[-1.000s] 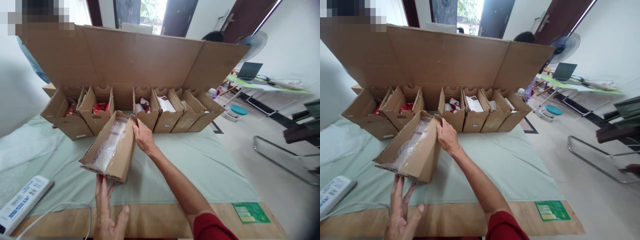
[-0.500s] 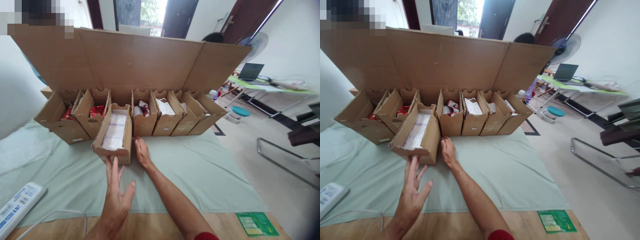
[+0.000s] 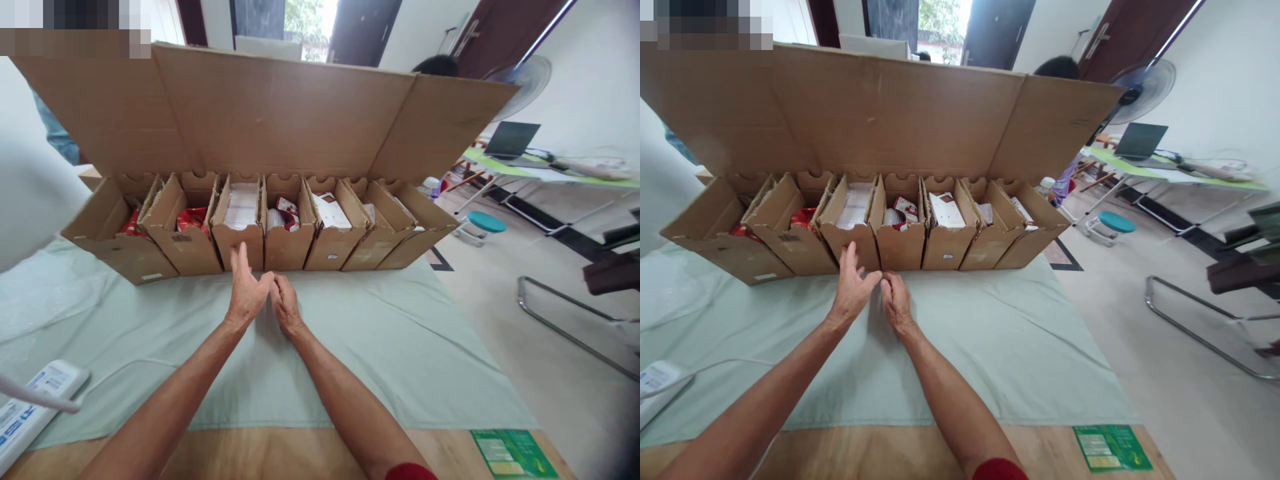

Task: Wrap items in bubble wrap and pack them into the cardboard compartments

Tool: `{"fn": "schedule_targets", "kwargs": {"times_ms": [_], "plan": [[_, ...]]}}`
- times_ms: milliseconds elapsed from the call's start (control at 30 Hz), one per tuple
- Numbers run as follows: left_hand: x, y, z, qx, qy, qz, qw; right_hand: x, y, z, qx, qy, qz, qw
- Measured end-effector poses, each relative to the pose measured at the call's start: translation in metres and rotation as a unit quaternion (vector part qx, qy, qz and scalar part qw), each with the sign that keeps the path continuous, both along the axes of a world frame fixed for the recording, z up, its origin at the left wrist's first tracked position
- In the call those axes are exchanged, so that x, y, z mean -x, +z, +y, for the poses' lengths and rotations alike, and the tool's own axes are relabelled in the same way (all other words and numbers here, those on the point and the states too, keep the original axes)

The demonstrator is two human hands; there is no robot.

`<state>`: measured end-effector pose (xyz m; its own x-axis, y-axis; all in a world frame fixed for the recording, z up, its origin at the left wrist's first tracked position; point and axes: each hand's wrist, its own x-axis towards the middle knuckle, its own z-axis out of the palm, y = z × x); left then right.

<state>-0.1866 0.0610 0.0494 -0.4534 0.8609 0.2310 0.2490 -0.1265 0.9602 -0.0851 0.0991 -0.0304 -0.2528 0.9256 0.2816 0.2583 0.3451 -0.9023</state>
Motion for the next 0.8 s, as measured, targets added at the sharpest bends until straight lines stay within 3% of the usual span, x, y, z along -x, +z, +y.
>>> {"fn": "schedule_targets", "kwargs": {"times_ms": [100,167,300,400,467,567,633,800], "plan": [[-0.001,-0.007,-0.046,0.022,0.002,0.005,1.0,0.001,0.01,-0.006,0.01,0.006,0.001,1.0],[-0.001,-0.017,-0.085,0.038,-0.013,0.009,0.999,0.008,0.028,-0.01,0.008,0.028,0.001,1.0],[0.005,-0.039,-0.149,0.128,0.024,0.004,0.991,0.051,0.092,-0.007,-0.073,0.123,-0.074,0.987],[0.016,-0.046,-0.171,0.134,0.051,0.02,0.989,0.097,0.141,0.006,-0.122,0.14,-0.23,0.955],[0.024,-0.047,-0.177,0.122,0.064,0.024,0.99,0.123,0.162,0.015,-0.125,0.12,-0.318,0.932],[0.039,-0.047,-0.182,0.126,0.085,-0.002,0.988,0.141,0.172,0.018,-0.12,0.091,-0.364,0.919],[0.048,-0.048,-0.187,0.13,0.109,-0.034,0.985,0.137,0.169,0.008,-0.122,0.096,-0.356,0.922],[0.066,-0.046,-0.202,0.107,0.185,-0.098,0.972,0.071,0.162,-0.052,-0.13,0.14,-0.269,0.944]]}}
